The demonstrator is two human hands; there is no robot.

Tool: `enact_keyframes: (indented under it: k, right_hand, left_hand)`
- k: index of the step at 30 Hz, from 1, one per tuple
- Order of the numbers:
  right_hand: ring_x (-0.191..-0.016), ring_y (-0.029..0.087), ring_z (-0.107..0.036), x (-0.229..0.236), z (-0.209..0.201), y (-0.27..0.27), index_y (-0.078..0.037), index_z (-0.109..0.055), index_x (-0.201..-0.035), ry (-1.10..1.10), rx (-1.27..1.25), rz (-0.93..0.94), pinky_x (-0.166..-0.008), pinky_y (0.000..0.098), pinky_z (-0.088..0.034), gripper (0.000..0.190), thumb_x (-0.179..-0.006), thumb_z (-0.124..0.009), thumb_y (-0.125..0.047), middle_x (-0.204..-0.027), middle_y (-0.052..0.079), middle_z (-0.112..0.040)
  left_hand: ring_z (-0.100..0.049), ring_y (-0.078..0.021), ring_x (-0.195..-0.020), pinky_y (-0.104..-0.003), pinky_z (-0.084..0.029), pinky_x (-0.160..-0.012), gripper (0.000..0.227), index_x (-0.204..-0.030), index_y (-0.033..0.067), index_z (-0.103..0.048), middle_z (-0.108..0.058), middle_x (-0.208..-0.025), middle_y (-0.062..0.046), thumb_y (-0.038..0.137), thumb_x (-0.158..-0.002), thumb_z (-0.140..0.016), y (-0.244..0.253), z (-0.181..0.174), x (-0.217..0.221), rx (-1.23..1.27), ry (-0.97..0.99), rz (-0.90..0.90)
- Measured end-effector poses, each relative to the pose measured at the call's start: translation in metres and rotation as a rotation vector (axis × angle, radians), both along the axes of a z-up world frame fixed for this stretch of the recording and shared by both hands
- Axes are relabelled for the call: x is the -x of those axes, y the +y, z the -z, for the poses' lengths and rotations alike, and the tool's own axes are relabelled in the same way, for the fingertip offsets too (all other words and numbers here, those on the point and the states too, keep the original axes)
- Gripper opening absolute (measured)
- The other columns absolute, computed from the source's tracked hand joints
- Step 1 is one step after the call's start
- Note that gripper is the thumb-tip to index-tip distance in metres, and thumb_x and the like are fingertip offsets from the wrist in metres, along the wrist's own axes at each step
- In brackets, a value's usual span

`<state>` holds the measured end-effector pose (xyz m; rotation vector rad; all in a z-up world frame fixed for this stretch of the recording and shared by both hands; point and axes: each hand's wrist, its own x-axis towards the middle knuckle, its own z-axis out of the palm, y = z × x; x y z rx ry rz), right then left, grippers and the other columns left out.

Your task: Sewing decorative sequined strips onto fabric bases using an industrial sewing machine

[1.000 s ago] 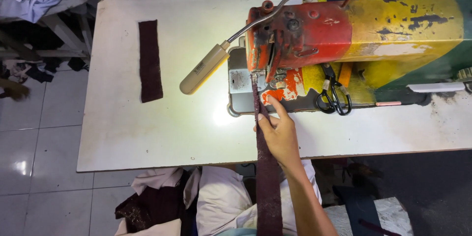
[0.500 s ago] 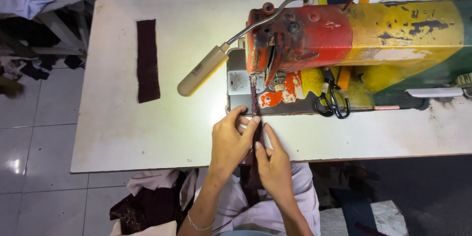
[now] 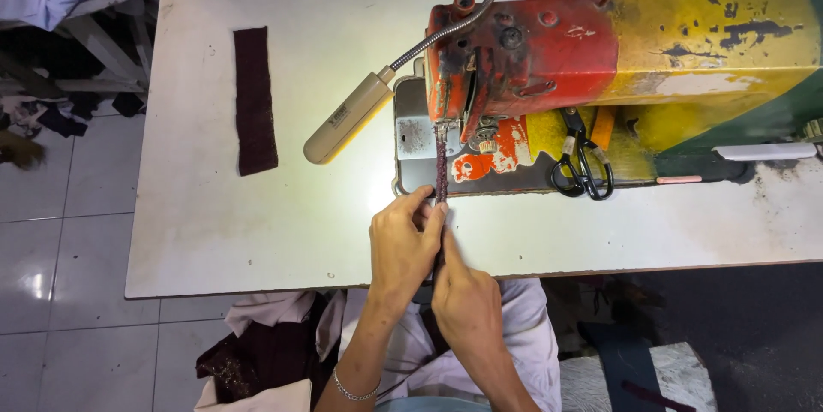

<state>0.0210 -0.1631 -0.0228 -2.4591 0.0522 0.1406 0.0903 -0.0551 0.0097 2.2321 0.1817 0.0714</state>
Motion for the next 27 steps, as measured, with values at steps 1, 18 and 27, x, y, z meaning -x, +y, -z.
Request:
enact_keyframes:
  k: [1, 18, 27]
  right_hand:
    - [-0.056, 0.045, -0.062, -0.001, -0.003, 0.0, -0.014, -0.047, -0.153, -0.002, 0.001, 0.0, -0.057, 0.0535, -0.045, 0.06, -0.094, -0.043, -0.012, -0.065, 0.019, -0.07]
    - [-0.095, 0.038, -0.067, -0.018, -0.064, -0.022, -0.034, -0.065, -0.11, 0.324, 0.315, -0.022, -0.075, 0.0537, -0.05, 0.03, -0.098, -0.038, -0.039, -0.098, 0.0, -0.074]
    - [-0.119, 0.024, -0.063, -0.126, 0.004, -0.048, -0.023, -0.072, -0.127, -0.817, 0.184, -0.46, -0.09, 0.0367, -0.048, 0.043, -0.093, -0.055, -0.002, -0.127, -0.005, -0.071]
  left_hand:
    - [-0.068, -0.024, -0.074, -0.039, -0.053, -0.078, 0.036, -0.118, 0.0083, -0.075, -0.075, -0.084, -0.005, 0.03, -0.091, -0.066, -0.001, 0.002, 0.001, 0.001, -0.002, 0.0]
    - [-0.062, -0.0454, -0.058, -0.06, -0.048, -0.047, 0.026, -0.12, 0.018, -0.071, -0.061, -0.088, -0.009, 0.029, -0.099, -0.06, -0.008, 0.03, 0.005, -0.34, -0.069, 0.158]
    - [-0.073, -0.0274, -0.06, -0.038, -0.061, -0.048, 0.021, -0.108, 0.0074, -0.08, -0.064, -0.075, -0.007, 0.009, -0.091, -0.068, -0.018, -0.006, 0.008, -0.329, -0.148, 0.084]
